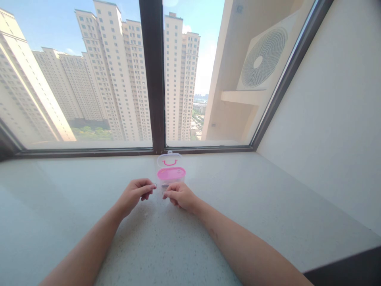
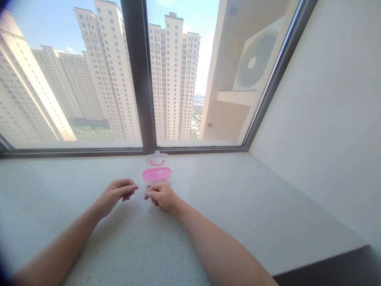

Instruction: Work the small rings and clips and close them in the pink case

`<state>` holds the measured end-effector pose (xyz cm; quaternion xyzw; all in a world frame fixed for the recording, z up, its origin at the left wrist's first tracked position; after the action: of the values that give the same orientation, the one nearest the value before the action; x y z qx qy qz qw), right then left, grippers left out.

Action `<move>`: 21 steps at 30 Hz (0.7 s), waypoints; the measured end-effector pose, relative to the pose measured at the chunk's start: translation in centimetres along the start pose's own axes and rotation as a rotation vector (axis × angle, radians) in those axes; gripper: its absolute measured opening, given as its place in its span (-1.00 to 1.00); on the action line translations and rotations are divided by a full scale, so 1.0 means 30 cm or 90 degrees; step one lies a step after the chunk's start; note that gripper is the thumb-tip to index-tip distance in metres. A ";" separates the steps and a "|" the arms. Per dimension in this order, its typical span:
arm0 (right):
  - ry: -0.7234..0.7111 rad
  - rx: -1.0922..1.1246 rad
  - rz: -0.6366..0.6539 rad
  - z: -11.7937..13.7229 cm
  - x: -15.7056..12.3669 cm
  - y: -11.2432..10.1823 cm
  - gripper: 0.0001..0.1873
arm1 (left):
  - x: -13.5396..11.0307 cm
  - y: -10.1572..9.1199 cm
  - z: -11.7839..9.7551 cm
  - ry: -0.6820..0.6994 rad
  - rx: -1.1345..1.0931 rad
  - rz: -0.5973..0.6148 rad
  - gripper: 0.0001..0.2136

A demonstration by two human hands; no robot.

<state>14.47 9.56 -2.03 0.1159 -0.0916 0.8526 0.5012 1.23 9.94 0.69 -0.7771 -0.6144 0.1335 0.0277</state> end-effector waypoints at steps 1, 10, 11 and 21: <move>0.000 0.005 -0.001 0.000 0.000 0.000 -0.87 | 0.000 0.000 0.000 0.001 -0.002 0.001 -0.80; -0.012 0.022 -0.006 -0.010 0.003 0.001 -0.84 | 0.005 0.001 0.005 -0.002 0.001 0.001 -0.78; -0.012 0.021 -0.005 -0.009 0.003 0.001 -0.84 | 0.005 0.002 0.006 -0.004 0.006 0.000 -0.77; -0.025 0.012 -0.009 0.006 0.001 0.001 -0.83 | 0.013 0.002 0.014 -0.005 0.057 -0.015 -0.72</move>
<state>14.46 9.52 -1.85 0.1381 -0.0925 0.8475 0.5041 1.27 10.24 0.20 -0.7674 -0.6168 0.1638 0.0616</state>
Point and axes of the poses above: each hand's wrist, its own x-axis towards the middle knuckle, its own y-axis out of the palm, z = x × y, the point moved 9 cm from there along x, towards the middle knuckle, and after that the axes turned 15 degrees about -y, right-handed, at the moved point
